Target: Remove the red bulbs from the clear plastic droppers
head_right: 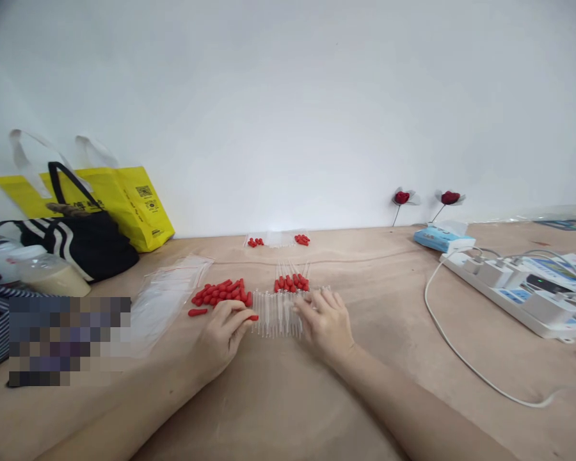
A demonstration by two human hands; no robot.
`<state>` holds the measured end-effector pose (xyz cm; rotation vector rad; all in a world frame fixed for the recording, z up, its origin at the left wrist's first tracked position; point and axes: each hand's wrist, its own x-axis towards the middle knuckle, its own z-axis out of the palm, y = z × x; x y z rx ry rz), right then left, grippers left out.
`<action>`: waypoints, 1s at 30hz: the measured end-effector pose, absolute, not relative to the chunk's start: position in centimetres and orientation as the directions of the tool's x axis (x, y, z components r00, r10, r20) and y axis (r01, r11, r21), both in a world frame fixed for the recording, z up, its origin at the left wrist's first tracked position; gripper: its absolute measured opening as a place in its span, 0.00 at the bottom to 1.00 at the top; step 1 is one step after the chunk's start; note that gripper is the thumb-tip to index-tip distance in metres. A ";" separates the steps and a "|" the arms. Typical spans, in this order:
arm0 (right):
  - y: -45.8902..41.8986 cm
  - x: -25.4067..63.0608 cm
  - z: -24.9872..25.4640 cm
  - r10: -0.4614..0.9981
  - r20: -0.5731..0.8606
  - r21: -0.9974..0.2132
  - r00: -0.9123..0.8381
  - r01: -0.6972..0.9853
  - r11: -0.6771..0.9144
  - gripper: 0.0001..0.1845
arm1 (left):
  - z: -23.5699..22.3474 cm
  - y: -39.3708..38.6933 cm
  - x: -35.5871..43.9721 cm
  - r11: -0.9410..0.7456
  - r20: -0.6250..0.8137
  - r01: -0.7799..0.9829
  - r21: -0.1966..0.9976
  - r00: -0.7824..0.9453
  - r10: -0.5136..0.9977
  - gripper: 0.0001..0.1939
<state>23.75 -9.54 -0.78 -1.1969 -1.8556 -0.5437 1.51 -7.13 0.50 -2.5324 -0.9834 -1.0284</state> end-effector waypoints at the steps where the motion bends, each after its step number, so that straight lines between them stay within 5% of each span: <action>1: -9.2 24.2 -0.5 0.574 0.807 -0.158 -0.141 0.884 0.439 0.12 | 0.9 -7.1 1.3 -0.726 0.677 0.684 0.074 0.500 0.540 0.10; 6: -7.0 26.3 1.1 0.890 0.452 -0.518 0.059 0.830 0.208 0.12 | 2.5 -5.5 -2.0 -0.600 0.542 0.774 0.204 0.421 0.727 0.11; 10: -5.5 26.3 1.4 0.975 0.204 -0.504 0.090 0.864 0.026 0.12 | 3.3 -4.4 -5.0 -0.535 0.404 0.816 0.221 0.422 0.811 0.12; 19: -4.3 24.4 0.2 0.990 0.136 -0.430 0.025 0.902 0.036 0.17 | 4.5 -4.5 -6.0 -0.323 0.112 0.910 0.260 0.304 0.946 0.06; 30: -4.1 24.1 -0.2 0.993 0.120 -0.410 -0.007 0.910 0.056 0.18 | 4.9 -4.5 -5.5 -0.160 0.112 0.974 0.160 0.143 0.983 0.07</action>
